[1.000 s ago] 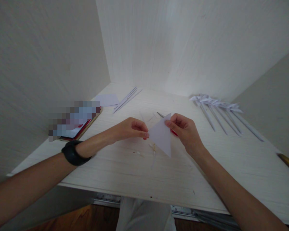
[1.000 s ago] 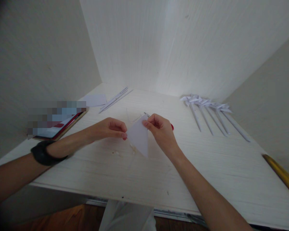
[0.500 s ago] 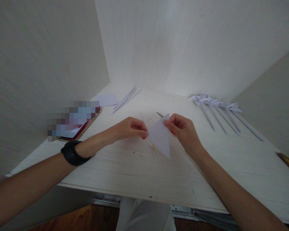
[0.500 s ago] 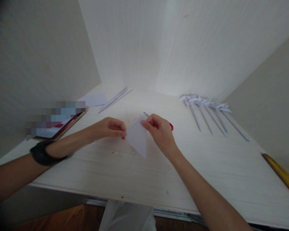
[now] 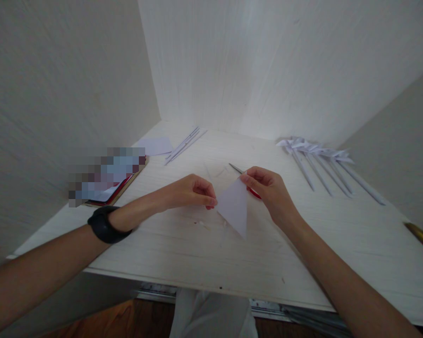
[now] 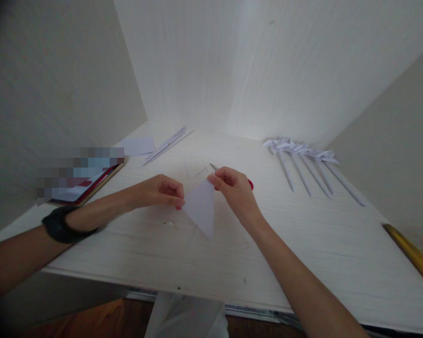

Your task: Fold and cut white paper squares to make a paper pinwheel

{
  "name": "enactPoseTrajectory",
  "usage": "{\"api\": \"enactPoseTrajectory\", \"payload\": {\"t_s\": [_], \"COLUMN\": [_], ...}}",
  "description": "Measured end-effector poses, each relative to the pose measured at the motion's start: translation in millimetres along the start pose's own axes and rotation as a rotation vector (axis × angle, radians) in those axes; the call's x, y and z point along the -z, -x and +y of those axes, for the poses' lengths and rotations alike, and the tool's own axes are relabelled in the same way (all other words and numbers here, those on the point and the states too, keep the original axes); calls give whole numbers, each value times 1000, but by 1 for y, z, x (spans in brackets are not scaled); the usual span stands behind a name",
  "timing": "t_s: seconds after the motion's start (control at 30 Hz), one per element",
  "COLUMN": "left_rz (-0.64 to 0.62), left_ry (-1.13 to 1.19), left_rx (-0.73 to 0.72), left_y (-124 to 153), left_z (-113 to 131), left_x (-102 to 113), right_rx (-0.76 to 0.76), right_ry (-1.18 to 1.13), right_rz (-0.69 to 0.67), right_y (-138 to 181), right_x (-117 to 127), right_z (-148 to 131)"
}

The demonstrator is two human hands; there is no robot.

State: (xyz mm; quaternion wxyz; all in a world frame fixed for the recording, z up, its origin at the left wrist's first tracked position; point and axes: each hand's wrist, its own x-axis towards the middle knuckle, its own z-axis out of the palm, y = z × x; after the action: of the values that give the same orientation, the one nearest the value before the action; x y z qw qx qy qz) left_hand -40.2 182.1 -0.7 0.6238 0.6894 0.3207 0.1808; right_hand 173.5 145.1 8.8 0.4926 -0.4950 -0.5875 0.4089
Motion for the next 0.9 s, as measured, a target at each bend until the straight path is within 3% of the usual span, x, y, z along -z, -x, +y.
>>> {"api": "enactPoseTrajectory", "payload": {"t_s": [0.37, 0.63, 0.9], "left_rz": [-38, -6, 52], "left_ry": [-70, -171, -110], "left_rx": [-26, -32, -45], "left_y": [3, 6, 4], "left_z": [1, 6, 4], "left_x": [0, 0, 0], "right_rx": [11, 70, 33], "right_ry": [-22, 16, 7], "right_rz": [18, -28, -56], "right_y": [-1, 1, 0], "right_x": [0, 1, 2], "right_z": [2, 4, -1]}}
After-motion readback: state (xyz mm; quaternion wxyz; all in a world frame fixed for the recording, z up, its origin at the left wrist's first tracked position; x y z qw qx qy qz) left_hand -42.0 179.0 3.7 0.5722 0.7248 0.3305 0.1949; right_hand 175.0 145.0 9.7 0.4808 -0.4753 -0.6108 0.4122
